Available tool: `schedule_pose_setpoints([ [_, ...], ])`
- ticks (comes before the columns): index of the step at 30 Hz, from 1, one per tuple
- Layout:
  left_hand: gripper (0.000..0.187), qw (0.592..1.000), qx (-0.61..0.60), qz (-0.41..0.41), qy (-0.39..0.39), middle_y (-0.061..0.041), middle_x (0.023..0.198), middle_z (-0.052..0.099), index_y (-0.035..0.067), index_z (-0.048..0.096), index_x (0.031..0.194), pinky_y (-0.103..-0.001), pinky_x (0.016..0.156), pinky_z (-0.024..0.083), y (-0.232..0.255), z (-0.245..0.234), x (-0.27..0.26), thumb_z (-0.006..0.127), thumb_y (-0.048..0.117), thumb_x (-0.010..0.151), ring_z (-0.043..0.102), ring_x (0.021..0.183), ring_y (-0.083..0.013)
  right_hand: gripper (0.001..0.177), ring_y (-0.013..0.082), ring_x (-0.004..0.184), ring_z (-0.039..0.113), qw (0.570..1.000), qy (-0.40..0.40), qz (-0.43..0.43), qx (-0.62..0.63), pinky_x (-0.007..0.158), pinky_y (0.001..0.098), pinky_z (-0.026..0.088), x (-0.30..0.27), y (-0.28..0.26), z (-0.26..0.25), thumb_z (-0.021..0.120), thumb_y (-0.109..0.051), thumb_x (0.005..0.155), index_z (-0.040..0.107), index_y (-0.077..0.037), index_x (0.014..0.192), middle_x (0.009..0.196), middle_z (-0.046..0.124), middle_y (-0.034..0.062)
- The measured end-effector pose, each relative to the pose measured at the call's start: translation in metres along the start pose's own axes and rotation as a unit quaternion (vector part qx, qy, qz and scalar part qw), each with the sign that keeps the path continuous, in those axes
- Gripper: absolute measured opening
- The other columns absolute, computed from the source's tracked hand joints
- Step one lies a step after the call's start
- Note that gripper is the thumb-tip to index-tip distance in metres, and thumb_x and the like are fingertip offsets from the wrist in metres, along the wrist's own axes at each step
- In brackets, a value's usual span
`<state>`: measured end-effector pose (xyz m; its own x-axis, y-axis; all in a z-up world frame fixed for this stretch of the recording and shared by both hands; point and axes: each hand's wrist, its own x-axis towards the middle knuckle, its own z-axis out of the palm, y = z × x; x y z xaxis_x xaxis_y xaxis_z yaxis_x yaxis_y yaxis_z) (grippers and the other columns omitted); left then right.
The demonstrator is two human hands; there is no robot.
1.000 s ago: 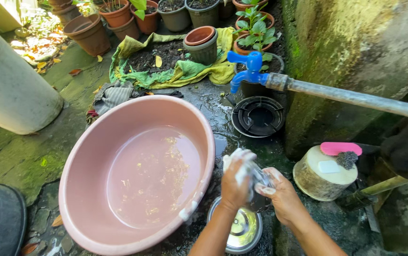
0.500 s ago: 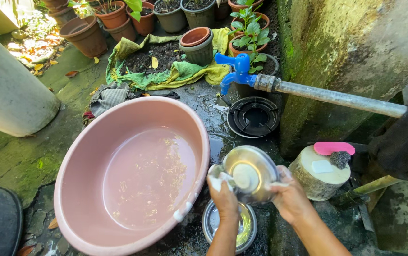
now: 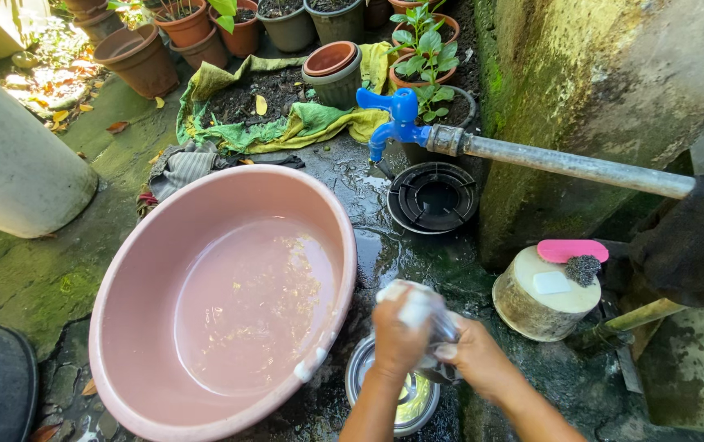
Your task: The person washes the parts of a metal cooker at an outdoor tap, scrubbing the lid and the pot body with a soapy sponge and rinsing them in a pink basin of water.
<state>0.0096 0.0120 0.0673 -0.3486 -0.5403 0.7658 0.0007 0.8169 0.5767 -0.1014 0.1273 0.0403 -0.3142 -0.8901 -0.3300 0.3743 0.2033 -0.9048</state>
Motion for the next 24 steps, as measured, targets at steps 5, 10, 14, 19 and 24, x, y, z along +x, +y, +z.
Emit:
schedule_pose_setpoints([
  [5,0.016,0.924,-0.129,-0.355,-0.052,-0.012,0.085,0.073,0.008,0.073,0.099,-0.04,0.067,0.056,0.002,-0.002,0.024,0.072,0.018,0.087,0.07,0.075,-0.0294,0.043,0.0149,0.089,0.072,0.999,-0.007,-0.04,0.015,0.087,0.0319,0.057,0.001,0.005,-0.009,0.067,0.007,0.079,0.068,0.004,0.121,0.103,0.078,0.0094],
  [10,0.019,0.948,-0.043,-0.315,-0.03,-0.014,0.09,0.074,0.004,0.069,0.1,-0.041,0.075,0.056,-0.003,-0.002,0.018,0.071,0.02,0.09,0.072,0.082,-0.0315,0.049,0.0141,0.09,0.072,0.999,0.014,-0.024,0.047,0.087,0.0318,0.056,-0.004,-0.007,-0.008,0.066,0.008,0.075,0.068,0.001,0.123,0.103,0.079,0.0076],
  [14,0.022,0.998,-0.006,-0.053,-0.022,-0.016,0.099,0.071,0.002,0.067,0.105,-0.037,0.084,0.053,-0.001,0.01,0.003,0.075,0.011,0.086,0.067,0.093,-0.0256,0.05,0.0149,0.09,0.069,0.998,0.031,-0.018,0.047,0.086,0.033,0.054,-0.001,-0.01,-0.005,0.067,0.008,0.075,0.068,0.0,0.125,0.102,0.076,0.0075],
  [19,0.015,0.833,-0.287,-0.464,0.091,-0.009,0.091,0.071,0.001,0.07,0.104,-0.029,0.064,0.047,-0.031,0.014,0.001,0.066,0.011,0.096,0.06,0.075,-0.0152,0.046,0.0165,0.094,0.071,0.994,0.096,-0.01,0.051,0.091,0.0347,0.055,0.004,-0.008,-0.018,0.072,-0.001,0.077,0.068,-0.002,0.123,0.103,0.078,0.0074],
  [24,0.019,0.729,-0.403,-0.478,0.279,-0.002,0.081,0.063,-0.001,0.07,0.098,-0.029,0.059,0.047,-0.042,0.022,-0.019,0.059,0.014,0.095,0.058,0.069,-0.0122,0.065,0.0299,0.094,0.074,0.989,0.122,-0.089,0.001,0.094,0.0403,0.056,0.011,-0.01,-0.024,0.047,-0.048,0.112,0.073,0.012,0.111,0.1,0.078,0.0205],
])
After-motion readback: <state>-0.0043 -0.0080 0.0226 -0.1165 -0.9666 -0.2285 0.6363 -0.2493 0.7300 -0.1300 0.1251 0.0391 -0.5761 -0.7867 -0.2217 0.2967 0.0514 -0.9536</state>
